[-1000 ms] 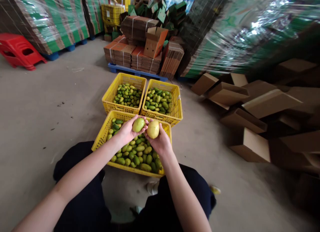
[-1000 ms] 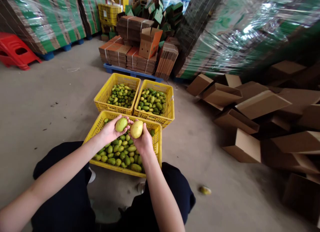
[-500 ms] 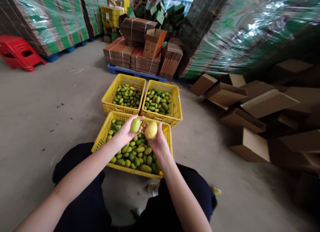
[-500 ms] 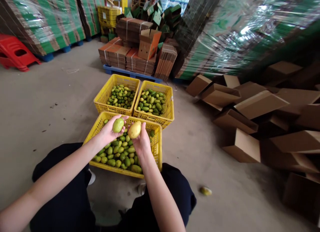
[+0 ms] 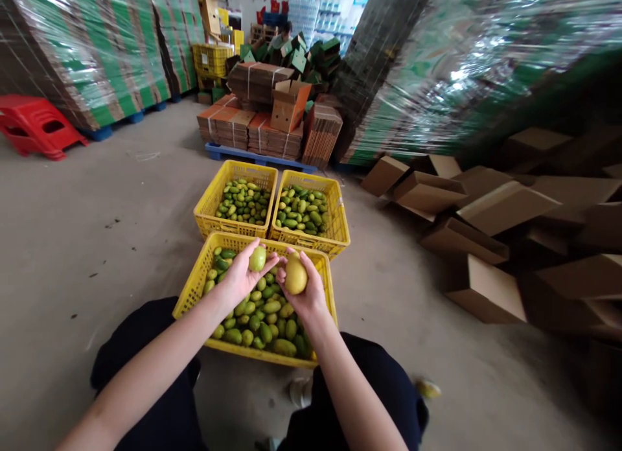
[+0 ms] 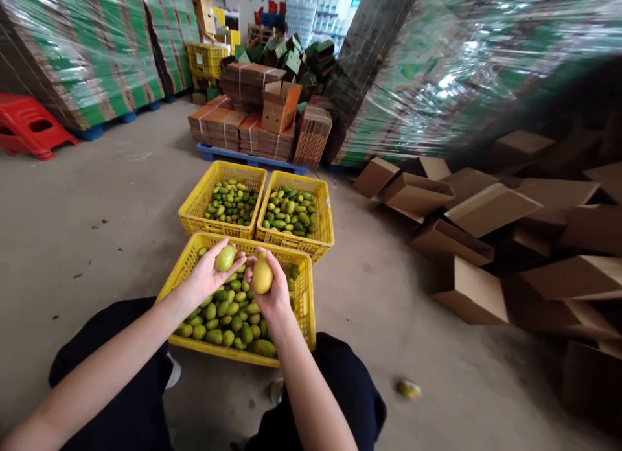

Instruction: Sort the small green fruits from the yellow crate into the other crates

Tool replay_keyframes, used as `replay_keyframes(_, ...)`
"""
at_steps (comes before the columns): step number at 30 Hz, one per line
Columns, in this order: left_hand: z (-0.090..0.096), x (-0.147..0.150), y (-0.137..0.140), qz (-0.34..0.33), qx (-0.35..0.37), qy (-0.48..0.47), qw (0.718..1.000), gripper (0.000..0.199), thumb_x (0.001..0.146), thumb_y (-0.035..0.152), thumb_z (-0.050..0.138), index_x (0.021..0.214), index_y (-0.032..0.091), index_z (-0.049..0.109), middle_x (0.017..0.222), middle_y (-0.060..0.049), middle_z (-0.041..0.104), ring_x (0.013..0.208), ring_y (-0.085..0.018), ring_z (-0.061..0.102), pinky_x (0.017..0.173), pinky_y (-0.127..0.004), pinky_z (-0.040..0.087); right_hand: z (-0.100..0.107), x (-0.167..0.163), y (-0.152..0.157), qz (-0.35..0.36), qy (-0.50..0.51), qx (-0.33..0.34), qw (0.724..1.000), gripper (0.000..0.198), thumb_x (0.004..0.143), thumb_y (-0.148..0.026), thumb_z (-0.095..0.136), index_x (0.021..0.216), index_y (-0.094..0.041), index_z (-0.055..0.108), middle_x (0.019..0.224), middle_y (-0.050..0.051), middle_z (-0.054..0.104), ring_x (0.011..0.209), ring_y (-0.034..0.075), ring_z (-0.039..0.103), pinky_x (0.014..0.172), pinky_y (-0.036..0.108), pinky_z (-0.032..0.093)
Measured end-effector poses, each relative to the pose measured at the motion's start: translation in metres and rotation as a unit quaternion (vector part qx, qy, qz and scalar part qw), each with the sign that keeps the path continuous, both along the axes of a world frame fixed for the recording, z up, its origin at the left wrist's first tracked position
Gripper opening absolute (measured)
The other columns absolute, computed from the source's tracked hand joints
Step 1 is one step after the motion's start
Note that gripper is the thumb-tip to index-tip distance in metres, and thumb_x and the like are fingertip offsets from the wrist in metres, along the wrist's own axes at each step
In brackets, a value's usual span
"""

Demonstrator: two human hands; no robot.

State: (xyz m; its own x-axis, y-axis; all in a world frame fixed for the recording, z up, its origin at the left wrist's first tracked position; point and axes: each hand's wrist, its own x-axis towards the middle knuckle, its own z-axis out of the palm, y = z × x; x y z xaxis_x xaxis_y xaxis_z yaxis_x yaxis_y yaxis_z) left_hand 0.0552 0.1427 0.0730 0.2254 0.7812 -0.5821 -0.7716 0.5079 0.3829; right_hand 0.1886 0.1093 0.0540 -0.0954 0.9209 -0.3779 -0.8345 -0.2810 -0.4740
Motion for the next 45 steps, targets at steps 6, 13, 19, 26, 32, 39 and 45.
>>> replay_keyframes(6,0.006,-0.004,-0.003,-0.064,-0.006,-0.070,0.996,0.036,0.095,0.022,0.031,0.109,0.001,0.058,0.075,-0.014,0.066,0.065,-0.018,0.069,0.059,-0.027,0.062,0.005,0.003,-0.004,0.030,0.032,0.039,0.998,0.024,0.071,-0.018,0.058,0.094,-0.016,0.066,0.084,0.007,0.072,0.070,0.017,0.067,0.065,0.027,0.059)
replay_keyframes(13,0.002,-0.005,0.000,-0.119,-0.015,-0.070,0.990,0.041,0.101,0.035,0.032,0.098,0.005,0.059,0.072,-0.009,0.063,0.049,-0.008,0.058,0.049,-0.015,0.054,0.002,0.008,0.002,0.019,0.023,-0.022,0.999,0.011,0.080,-0.020,0.062,0.088,-0.012,0.065,0.078,0.010,0.073,0.072,0.018,0.071,0.070,0.026,0.062)
replay_keyframes(19,0.003,0.000,-0.002,-0.158,-0.002,-0.019,0.987,0.051,0.101,0.044,0.025,0.076,0.011,0.055,0.061,-0.005,0.055,0.040,-0.007,0.045,0.038,-0.016,0.043,-0.003,0.006,0.004,0.037,0.008,-0.068,0.997,0.030,0.089,-0.041,0.062,0.088,-0.011,0.065,0.070,0.009,0.073,0.058,0.014,0.068,0.059,0.021,0.060)
replay_keyframes(26,0.001,-0.001,-0.002,-0.161,0.018,-0.012,0.987,0.043,0.098,0.037,0.029,0.074,0.013,0.055,0.062,-0.006,0.055,0.043,-0.009,0.045,0.040,-0.019,0.042,-0.004,0.005,0.002,0.051,-0.002,-0.089,0.995,0.043,0.093,-0.049,0.053,0.085,-0.009,0.066,0.062,0.009,0.070,0.052,0.014,0.065,0.055,0.021,0.058)
replay_keyframes(32,0.005,-0.002,-0.003,-0.168,0.031,-0.008,0.985,0.041,0.095,0.032,0.026,0.073,0.013,0.055,0.062,-0.008,0.056,0.045,-0.011,0.047,0.041,-0.021,0.042,-0.003,0.005,0.003,0.063,0.000,-0.093,0.994,0.043,0.095,-0.047,0.049,0.083,-0.010,0.066,0.062,0.008,0.070,0.051,0.014,0.065,0.054,0.021,0.057)
replay_keyframes(39,0.002,-0.001,-0.004,-0.189,0.058,0.013,0.980,0.037,0.093,0.025,0.027,0.078,0.011,0.058,0.061,-0.007,0.056,0.047,-0.013,0.050,0.044,-0.023,0.045,-0.005,0.007,0.002,0.074,-0.006,-0.082,0.994,0.035,0.091,-0.044,0.056,0.081,-0.012,0.067,0.065,0.007,0.071,0.052,0.013,0.064,0.052,0.021,0.055)
replay_keyframes(45,0.001,-0.004,-0.007,-0.151,0.248,0.168,0.942,0.034,0.081,0.019,0.068,0.114,0.019,0.058,0.094,-0.005,0.067,0.076,-0.015,0.067,0.075,-0.029,0.057,0.000,0.013,0.003,0.043,-0.099,0.037,0.993,0.017,0.081,-0.030,0.067,0.095,-0.021,0.064,0.080,0.000,0.073,0.064,0.013,0.065,0.059,0.023,0.054)
